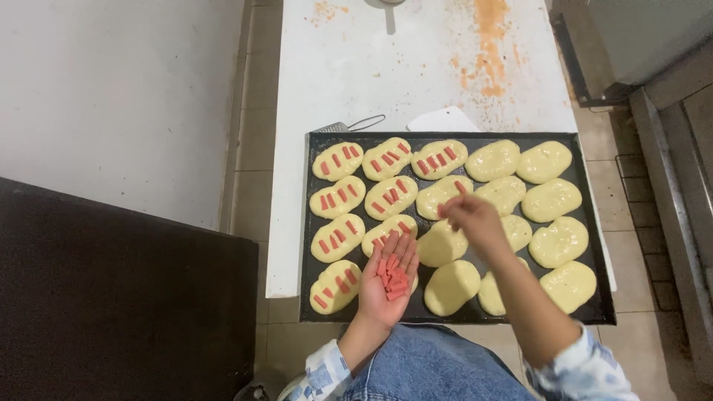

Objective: The person places small pink sausage pieces onto rows of oval dough buns arranged on a baking tray. They repeatedly pick up pieces from a cutting board and arrange them in parallel lines on each bun.

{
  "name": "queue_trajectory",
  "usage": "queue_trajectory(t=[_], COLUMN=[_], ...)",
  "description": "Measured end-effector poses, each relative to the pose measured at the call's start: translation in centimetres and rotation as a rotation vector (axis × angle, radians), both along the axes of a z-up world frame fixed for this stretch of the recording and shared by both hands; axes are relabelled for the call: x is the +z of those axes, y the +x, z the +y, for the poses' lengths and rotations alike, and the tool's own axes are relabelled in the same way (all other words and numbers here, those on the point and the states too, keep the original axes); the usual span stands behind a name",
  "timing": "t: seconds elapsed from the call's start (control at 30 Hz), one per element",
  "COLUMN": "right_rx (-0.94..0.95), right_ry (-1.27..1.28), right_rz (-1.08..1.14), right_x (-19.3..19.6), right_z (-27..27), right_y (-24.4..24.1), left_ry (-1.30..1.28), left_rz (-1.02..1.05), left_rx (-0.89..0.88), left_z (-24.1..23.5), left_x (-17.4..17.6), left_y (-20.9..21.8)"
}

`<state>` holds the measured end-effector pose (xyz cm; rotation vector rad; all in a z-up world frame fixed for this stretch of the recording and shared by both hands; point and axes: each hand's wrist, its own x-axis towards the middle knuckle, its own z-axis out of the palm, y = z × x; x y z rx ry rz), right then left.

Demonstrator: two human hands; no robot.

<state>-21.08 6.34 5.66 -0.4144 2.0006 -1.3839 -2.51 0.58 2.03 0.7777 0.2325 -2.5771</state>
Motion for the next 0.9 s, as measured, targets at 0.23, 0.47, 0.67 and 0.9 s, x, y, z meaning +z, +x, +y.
queue_trajectory(t=[0.23,0.47,0.67,0.9], right_rx=[0.089,0.309,0.318,0.308], right_ry=[0.473,0.367,0.339,0.393], right_rz=[0.587,1.248,1.11,1.006], right_x=[-8.7,-14.3,-10.7,-12.4], right_z=[-0.7,-0.5,0.0,-0.6], right_y=[-7.4,-8.1,-6.2,-7.1], left_ry=[0.001,0.008,0.0,-0.005], left_rz=[0.023,0.022,0.014,0.033], left_rx=[-0.014,-0.006,0.008,-0.001], left_z=[0.3,0.1,-0.2,-0.5], left_x=[-1.9,-1.5,-1.4,-2.4], left_y=[0.2,0.4,0.7,-0.1])
